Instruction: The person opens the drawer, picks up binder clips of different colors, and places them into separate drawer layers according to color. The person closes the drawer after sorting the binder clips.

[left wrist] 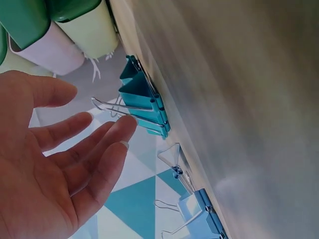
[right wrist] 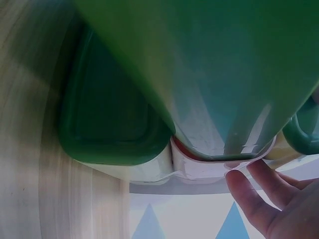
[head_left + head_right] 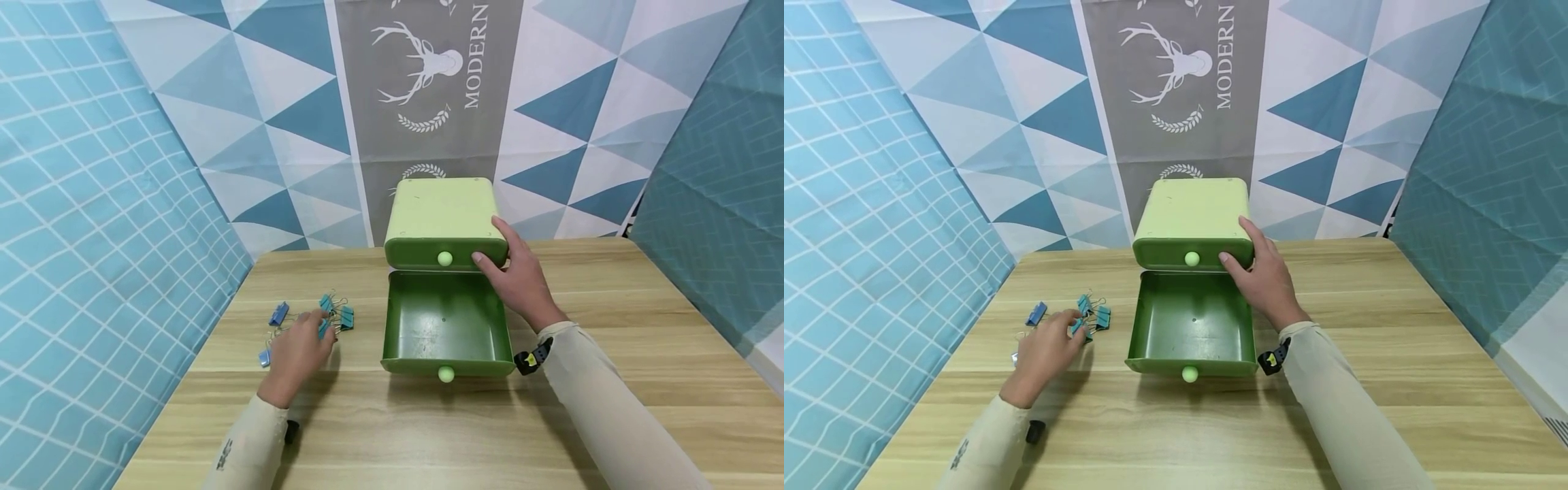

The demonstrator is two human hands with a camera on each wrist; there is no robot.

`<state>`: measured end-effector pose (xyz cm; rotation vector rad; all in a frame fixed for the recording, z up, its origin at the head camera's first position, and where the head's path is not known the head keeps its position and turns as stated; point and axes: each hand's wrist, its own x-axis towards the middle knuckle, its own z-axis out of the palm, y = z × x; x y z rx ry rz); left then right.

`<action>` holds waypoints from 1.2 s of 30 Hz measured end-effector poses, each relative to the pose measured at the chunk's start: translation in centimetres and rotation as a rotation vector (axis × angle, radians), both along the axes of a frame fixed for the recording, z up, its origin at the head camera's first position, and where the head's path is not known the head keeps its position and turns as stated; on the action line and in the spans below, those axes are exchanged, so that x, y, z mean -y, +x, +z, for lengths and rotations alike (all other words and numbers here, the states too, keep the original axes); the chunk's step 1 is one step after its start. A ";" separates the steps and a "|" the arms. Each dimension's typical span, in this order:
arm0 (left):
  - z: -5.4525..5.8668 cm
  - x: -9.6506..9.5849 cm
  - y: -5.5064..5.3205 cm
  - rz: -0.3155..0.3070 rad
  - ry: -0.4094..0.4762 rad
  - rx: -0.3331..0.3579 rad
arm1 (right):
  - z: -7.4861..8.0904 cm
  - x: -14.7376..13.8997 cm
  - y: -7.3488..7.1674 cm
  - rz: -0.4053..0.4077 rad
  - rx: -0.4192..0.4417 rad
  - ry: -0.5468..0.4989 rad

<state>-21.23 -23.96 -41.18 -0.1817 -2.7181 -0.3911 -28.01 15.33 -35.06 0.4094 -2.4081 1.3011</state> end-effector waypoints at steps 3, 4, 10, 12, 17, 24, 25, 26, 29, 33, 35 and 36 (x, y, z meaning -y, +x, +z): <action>0.0 0.3 -0.4 0.014 0.002 0.031 | 0.0 0.0 0.0 0.001 -0.002 0.000; 0.0 0.3 -0.5 0.016 0.003 0.042 | -0.1 0.0 0.0 0.001 -0.003 0.001; 0.0 0.7 -1.0 0.003 -0.011 0.095 | -0.2 0.1 -0.2 0.004 -0.005 0.001; 0.0 0.9 -1.1 -0.007 -0.016 0.108 | -0.2 0.2 -0.2 0.006 -0.006 0.000; 0.0 1.3 -1.4 -0.023 -0.044 0.118 | -0.1 0.3 -0.2 0.008 -0.005 -0.004; -0.1 1.4 -1.8 -0.039 -0.073 0.137 | -0.2 0.2 -0.1 0.003 -0.003 0.004; -0.1 1.4 -1.8 -0.040 -0.074 0.146 | -0.2 0.2 -0.1 0.002 -0.002 0.005; -0.1 1.4 -1.8 -0.040 -0.076 0.154 | -0.3 0.2 -0.1 0.000 0.000 0.005; -0.2 1.5 -1.8 -0.039 -0.082 0.166 | -0.4 0.1 -0.1 -0.004 0.001 0.003; -0.3 1.3 -2.1 -0.035 -0.084 0.167 | -0.3 0.0 0.0 -0.006 -0.003 -0.005; -0.3 1.3 -2.2 -0.030 -0.087 0.170 | -0.3 0.0 -0.1 -0.005 -0.006 -0.010; -0.2 1.2 -2.2 -0.029 -0.087 0.173 | -0.3 0.0 -0.1 -0.002 -0.006 -0.015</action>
